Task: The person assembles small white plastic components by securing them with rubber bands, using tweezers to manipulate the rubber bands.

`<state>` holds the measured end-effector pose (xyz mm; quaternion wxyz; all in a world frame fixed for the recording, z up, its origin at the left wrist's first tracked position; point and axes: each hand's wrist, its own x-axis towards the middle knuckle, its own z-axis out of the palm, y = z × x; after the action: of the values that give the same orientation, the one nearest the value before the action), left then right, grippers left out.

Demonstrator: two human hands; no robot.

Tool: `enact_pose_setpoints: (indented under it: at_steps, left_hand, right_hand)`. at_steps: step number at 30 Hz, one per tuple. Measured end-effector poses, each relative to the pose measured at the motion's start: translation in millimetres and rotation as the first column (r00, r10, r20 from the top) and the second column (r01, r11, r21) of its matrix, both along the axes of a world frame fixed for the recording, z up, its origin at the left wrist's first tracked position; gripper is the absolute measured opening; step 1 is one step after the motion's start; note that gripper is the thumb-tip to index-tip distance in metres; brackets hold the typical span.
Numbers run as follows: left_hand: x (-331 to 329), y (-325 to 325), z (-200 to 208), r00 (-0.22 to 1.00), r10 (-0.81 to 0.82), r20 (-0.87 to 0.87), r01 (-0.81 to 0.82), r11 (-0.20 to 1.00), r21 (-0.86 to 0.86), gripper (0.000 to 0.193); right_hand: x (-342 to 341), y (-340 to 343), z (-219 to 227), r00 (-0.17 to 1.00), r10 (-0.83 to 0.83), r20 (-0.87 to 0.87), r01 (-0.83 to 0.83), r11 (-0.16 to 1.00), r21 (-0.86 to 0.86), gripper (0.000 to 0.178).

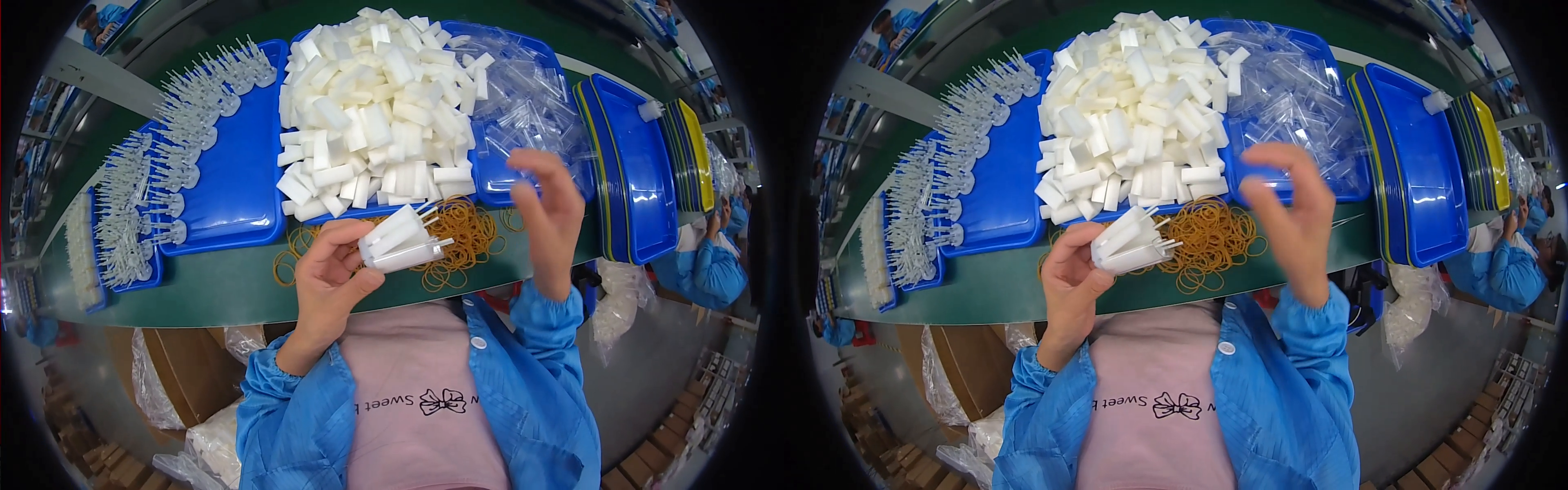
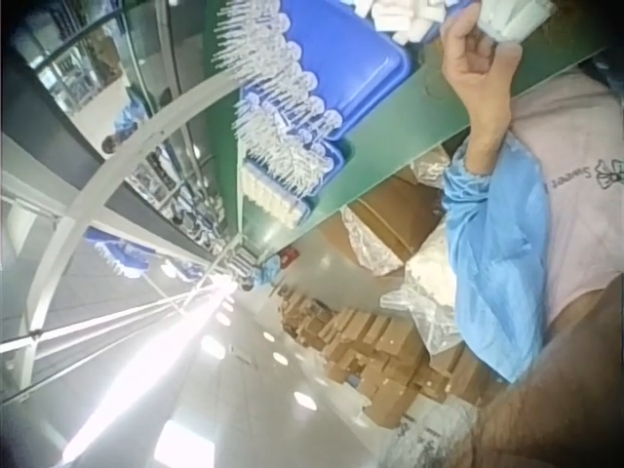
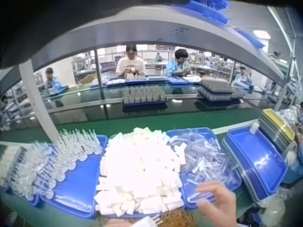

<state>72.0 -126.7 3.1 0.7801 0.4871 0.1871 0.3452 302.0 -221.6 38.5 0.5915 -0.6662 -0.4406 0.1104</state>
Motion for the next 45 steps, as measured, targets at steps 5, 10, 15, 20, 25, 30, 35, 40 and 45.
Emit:
enact_pose_setpoints:
  at_steps: [5, 10, 15, 20, 25, 30, 35, 40, 45]
  left_hand:
    - [1, -2, 1, 1.0, -0.004, -0.001, 0.004, 0.997, -0.083, 0.044]
    - [1, -2, 0, 1.0, -0.01, 0.009, 0.01, 0.998, -0.058, 0.045]
    - [-1, -2, -1, 1.0, -0.005, 0.003, 0.006, 0.996, -0.086, 0.046]
    - [0, -4, -2, 1.0, 0.017, -0.007, -0.018, 0.992, -0.125, 0.046]
    - [2, -5, -1, 0.998, 0.038, -0.053, -0.033, 0.995, 0.094, 0.047]
    - [3, -8, 3, 0.993, 0.07, -0.091, -0.044, 0.966, 0.255, 0.046]
    - [1, -10, 4, 0.99, 0.094, -0.108, -0.057, 0.95, 0.308, 0.047]
    - [1, -13, 7, 0.981, 0.134, -0.143, -0.071, 0.923, 0.378, 0.051]
    - [0, -10, 16, 0.949, 0.161, -0.272, 0.031, 0.809, 0.588, 0.052]
  right_hand:
    - [50, 19, -32, 0.704, -0.049, 0.708, 0.303, 0.923, -0.238, 0.019]
    - [49, 27, -45, 0.542, 0.074, 0.837, 0.431, 0.831, -0.353, 0.023]
    - [52, 20, -47, 0.55, 0.047, 0.834, 0.374, 0.879, -0.296, 0.032]
    - [28, 12, -27, 0.889, -0.181, 0.421, 0.29, 0.934, -0.21, 0.026]
    - [-7, -3, -6, 0.872, 0.167, -0.461, -0.088, 0.978, 0.189, 0.022]
    - [-34, -6, 2, 0.757, 0.323, -0.568, -0.228, 0.945, 0.234, 0.028]
    - [-40, -5, 2, 0.744, 0.345, -0.572, -0.263, 0.939, 0.224, 0.029]
    - [-45, -7, 2, 0.765, 0.348, -0.542, -0.289, 0.937, 0.195, 0.031]
    - [-48, -8, 1, 0.767, 0.354, -0.535, -0.287, 0.935, 0.208, 0.033]
